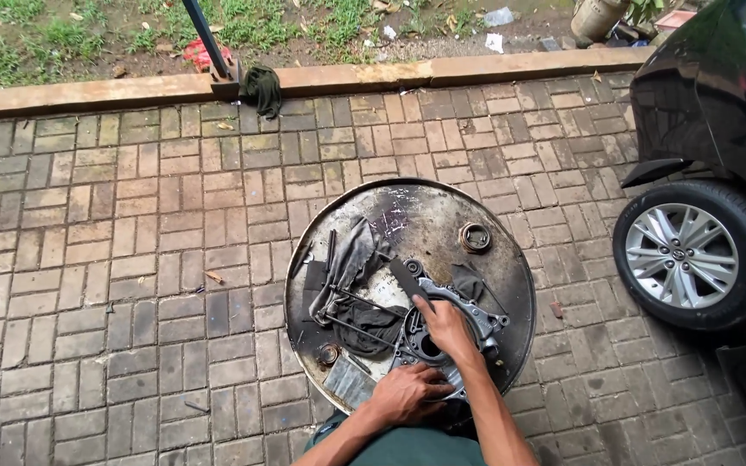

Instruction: The person cleans a metallic mechanical component resting on a large metal drum using a dark cloth. They wipe the surface and edges of the part repeatedly while holding it steady with their other hand.

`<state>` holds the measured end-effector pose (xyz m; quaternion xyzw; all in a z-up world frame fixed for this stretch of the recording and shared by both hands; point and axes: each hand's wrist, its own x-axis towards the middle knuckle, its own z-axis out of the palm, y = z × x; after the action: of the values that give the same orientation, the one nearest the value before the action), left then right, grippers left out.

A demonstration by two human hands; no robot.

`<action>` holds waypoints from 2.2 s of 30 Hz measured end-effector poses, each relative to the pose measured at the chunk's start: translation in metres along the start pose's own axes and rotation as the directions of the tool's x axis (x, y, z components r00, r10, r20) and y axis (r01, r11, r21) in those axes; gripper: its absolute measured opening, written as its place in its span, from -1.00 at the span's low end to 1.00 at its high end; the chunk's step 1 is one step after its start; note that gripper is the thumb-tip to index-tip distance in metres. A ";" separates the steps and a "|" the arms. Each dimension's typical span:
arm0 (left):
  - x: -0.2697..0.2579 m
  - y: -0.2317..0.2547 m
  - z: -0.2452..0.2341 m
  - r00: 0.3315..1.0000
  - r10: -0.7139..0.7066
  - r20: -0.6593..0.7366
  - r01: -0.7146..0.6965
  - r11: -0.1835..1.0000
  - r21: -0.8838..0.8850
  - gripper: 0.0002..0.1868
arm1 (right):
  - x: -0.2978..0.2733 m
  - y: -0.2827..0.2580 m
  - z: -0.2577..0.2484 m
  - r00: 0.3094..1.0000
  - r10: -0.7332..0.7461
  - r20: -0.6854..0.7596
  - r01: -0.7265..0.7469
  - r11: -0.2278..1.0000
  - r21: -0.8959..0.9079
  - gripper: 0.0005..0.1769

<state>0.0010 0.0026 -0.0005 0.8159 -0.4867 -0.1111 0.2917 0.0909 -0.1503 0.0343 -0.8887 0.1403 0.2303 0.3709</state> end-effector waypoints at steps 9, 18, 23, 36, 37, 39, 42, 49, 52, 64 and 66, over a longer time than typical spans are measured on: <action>0.000 0.000 0.000 0.997 -0.042 0.070 0.044 0.999 -0.013 -0.52 | -0.033 0.016 -0.021 0.999 0.030 -0.029 -0.029 0.999 0.039 -0.28; 0.000 -0.002 0.002 1.000 -0.017 0.019 0.017 1.000 -0.015 -0.54 | -0.008 -0.012 -0.025 1.000 0.017 -0.003 -0.017 0.999 -0.038 -0.24; -0.002 0.001 -0.001 1.000 -0.009 0.027 0.009 1.000 -0.018 -0.55 | 0.015 0.002 -0.017 0.999 0.015 0.049 -0.015 1.000 0.007 -0.29; 0.004 0.008 -0.012 0.998 -0.038 0.048 0.038 0.999 -0.001 -0.59 | -0.049 0.024 -0.030 0.996 0.084 -0.021 -0.083 0.996 0.012 -0.22; 0.006 0.006 -0.010 0.998 -0.037 0.049 0.037 0.999 0.002 -0.59 | -0.036 0.025 -0.025 0.996 0.082 -0.023 -0.082 0.997 0.014 -0.22; 0.004 0.006 -0.006 0.999 -0.029 -0.020 0.029 1.000 -0.008 -0.62 | -0.015 0.027 -0.009 1.000 -0.009 -0.015 0.009 1.000 -0.012 -0.28; 0.004 0.009 -0.011 0.996 -0.067 0.050 0.068 0.997 -0.019 -0.56 | -0.008 -0.001 -0.018 0.998 -0.051 -0.026 0.051 0.999 0.005 -0.27; 0.002 0.006 -0.007 0.997 -0.068 0.027 0.068 0.998 0.002 -0.55 | -0.029 0.011 -0.025 0.999 -0.011 -0.039 0.010 1.000 -0.009 -0.25; 0.002 0.005 -0.002 1.000 -0.024 -0.010 0.024 1.000 0.010 -0.57 | -0.061 0.027 -0.026 1.000 -0.012 -0.025 0.010 0.999 -0.051 -0.21; -0.007 -0.027 0.057 0.997 -0.076 -0.018 0.077 0.995 0.063 -0.69 | -0.102 0.028 -0.001 1.000 0.026 0.000 -0.025 0.993 0.113 -0.54; -0.013 -0.049 0.095 0.994 -0.108 -0.002 0.107 0.982 0.157 -0.65 | -0.103 0.021 0.003 0.996 -0.083 0.020 0.081 0.992 0.098 -0.62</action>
<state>-0.0141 -0.0035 -0.1069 0.8611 -0.4501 -0.0909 0.2183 -0.0066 -0.1543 0.0729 -0.8717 0.1104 0.2184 0.4246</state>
